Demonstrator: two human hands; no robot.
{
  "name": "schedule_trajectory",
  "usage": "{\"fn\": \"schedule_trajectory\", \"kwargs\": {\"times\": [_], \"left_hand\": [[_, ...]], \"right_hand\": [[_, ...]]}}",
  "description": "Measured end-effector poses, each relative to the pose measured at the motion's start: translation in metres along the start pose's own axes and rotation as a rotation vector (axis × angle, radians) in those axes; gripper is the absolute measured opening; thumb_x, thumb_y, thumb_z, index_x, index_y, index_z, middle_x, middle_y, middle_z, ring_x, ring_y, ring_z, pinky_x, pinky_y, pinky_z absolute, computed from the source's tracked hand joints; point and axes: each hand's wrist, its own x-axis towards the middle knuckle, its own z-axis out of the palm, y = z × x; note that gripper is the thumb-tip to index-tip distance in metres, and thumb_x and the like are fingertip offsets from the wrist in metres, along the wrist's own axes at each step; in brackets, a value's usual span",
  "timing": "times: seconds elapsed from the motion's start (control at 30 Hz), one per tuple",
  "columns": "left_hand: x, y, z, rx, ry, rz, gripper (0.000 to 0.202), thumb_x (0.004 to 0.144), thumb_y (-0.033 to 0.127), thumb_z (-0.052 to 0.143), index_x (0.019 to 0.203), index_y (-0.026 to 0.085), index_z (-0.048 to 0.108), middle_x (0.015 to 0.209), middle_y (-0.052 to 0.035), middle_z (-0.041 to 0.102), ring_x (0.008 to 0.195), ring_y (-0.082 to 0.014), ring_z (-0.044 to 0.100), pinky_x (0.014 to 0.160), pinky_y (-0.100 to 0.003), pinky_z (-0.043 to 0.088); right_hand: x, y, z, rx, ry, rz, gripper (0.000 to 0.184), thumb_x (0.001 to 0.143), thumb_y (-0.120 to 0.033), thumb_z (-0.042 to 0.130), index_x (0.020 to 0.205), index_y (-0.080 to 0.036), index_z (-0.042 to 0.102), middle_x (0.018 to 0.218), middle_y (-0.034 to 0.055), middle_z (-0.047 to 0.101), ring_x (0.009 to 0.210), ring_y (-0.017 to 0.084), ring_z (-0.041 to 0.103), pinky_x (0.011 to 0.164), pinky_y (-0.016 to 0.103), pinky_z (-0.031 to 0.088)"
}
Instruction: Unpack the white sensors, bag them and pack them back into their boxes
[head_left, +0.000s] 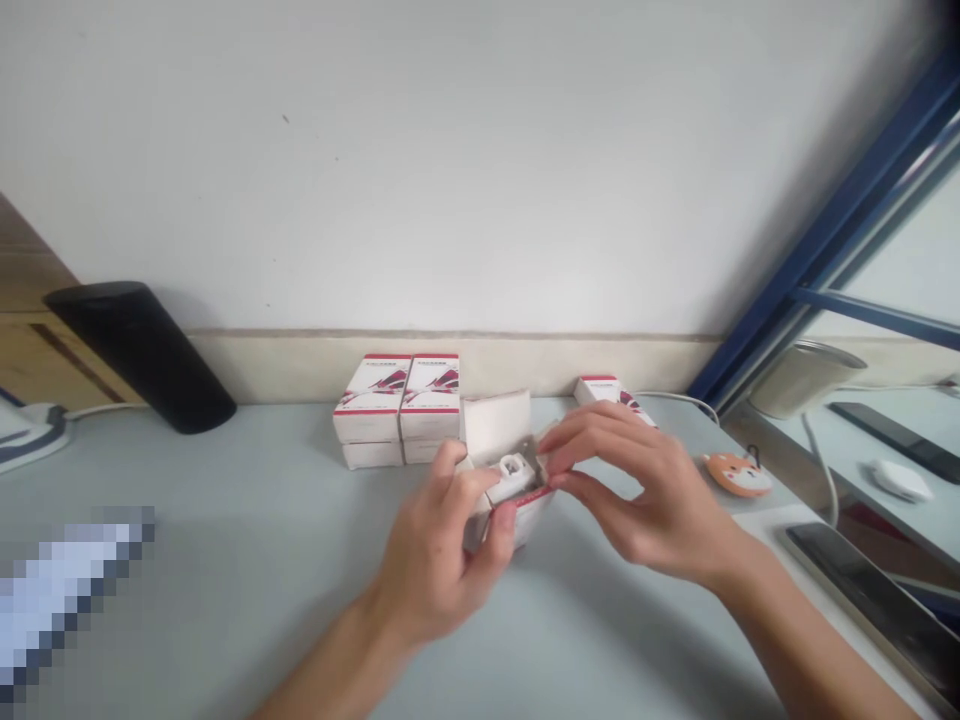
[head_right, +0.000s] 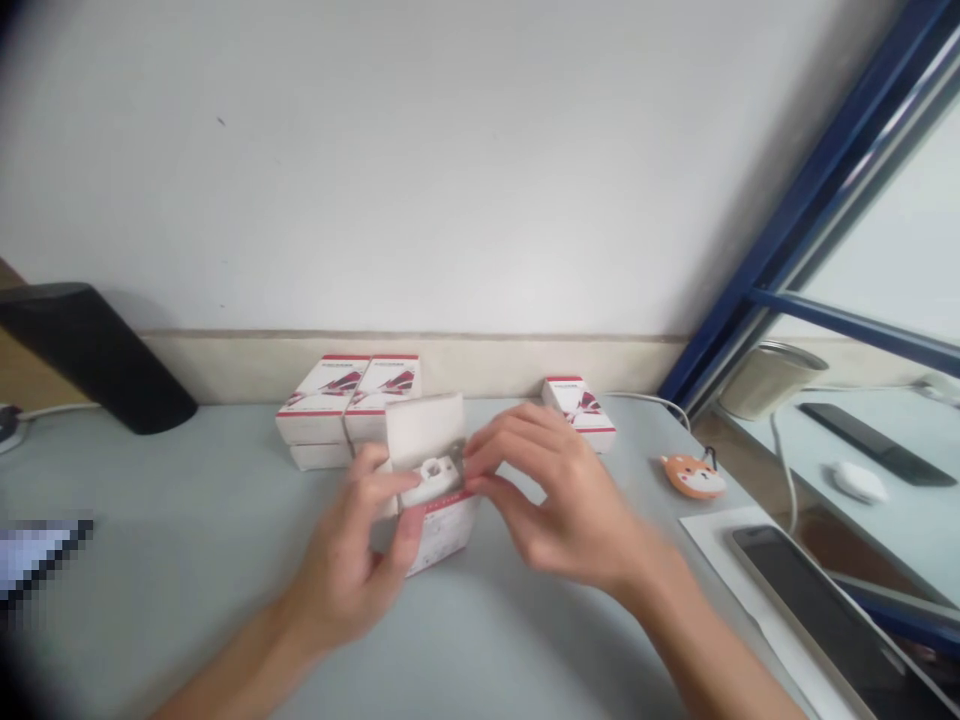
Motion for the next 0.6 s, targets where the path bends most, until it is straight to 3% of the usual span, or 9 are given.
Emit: {"fn": "schedule_trajectory", "kwargs": {"times": [0.17, 0.27, 0.37, 0.5, 0.6], "left_hand": [[-0.005, -0.001, 0.004, -0.086, 0.006, -0.068, 0.027, 0.099, 0.023, 0.056, 0.124, 0.028, 0.047, 0.104, -0.0052, 0.059, 0.091, -0.0211, 0.064, 0.076, -0.034, 0.056], [-0.006, -0.001, 0.011, -0.200, 0.160, -0.131, 0.048, 0.097, 0.026, 0.063, 0.137, 0.029, 0.036, 0.125, -0.0101, 0.055, 0.112, -0.0243, 0.063, 0.093, -0.041, 0.057], [-0.009, -0.005, 0.018, -0.304, 0.277, -0.167, 0.057, 0.095, 0.024, 0.069, 0.139, 0.029, 0.034, 0.134, -0.0113, 0.050, 0.123, -0.0244, 0.059, 0.097, -0.041, 0.056], [-0.013, -0.014, 0.016, -0.274, 0.191, -0.144, 0.033, 0.100, 0.021, 0.061, 0.130, 0.027, 0.049, 0.123, -0.0077, 0.057, 0.115, -0.0207, 0.061, 0.098, -0.036, 0.053], [-0.010, -0.015, 0.007, -0.244, 0.084, -0.181, 0.040, 0.104, 0.024, 0.055, 0.143, 0.031, 0.049, 0.137, -0.0082, 0.059, 0.127, -0.0227, 0.058, 0.105, -0.037, 0.050]], "right_hand": [[-0.003, 0.001, 0.006, -0.049, -0.037, 0.022, 0.009, 0.095, -0.020, 0.067, 0.099, -0.029, 0.068, 0.125, 0.0074, 0.070, 0.112, 0.031, 0.065, 0.097, 0.052, 0.053], [-0.006, 0.000, 0.020, 0.008, 0.088, 0.119, 0.007, 0.096, -0.024, 0.066, 0.100, -0.029, 0.068, 0.138, 0.0089, 0.060, 0.127, 0.032, 0.058, 0.107, 0.054, 0.049], [-0.007, 0.001, 0.037, 0.222, 0.236, 0.278, 0.017, 0.098, -0.032, 0.065, 0.115, -0.029, 0.061, 0.135, 0.0099, 0.058, 0.133, 0.030, 0.055, 0.112, 0.052, 0.048], [-0.010, 0.003, 0.051, 0.504, 0.190, 0.351, 0.025, 0.104, -0.040, 0.059, 0.127, -0.031, 0.058, 0.136, 0.0075, 0.060, 0.130, 0.025, 0.057, 0.110, 0.045, 0.051], [-0.012, 0.002, 0.051, 0.518, 0.150, 0.365, 0.031, 0.109, -0.043, 0.047, 0.133, -0.036, 0.065, 0.154, 0.0040, 0.049, 0.147, 0.027, 0.044, 0.120, 0.049, 0.042]]}}
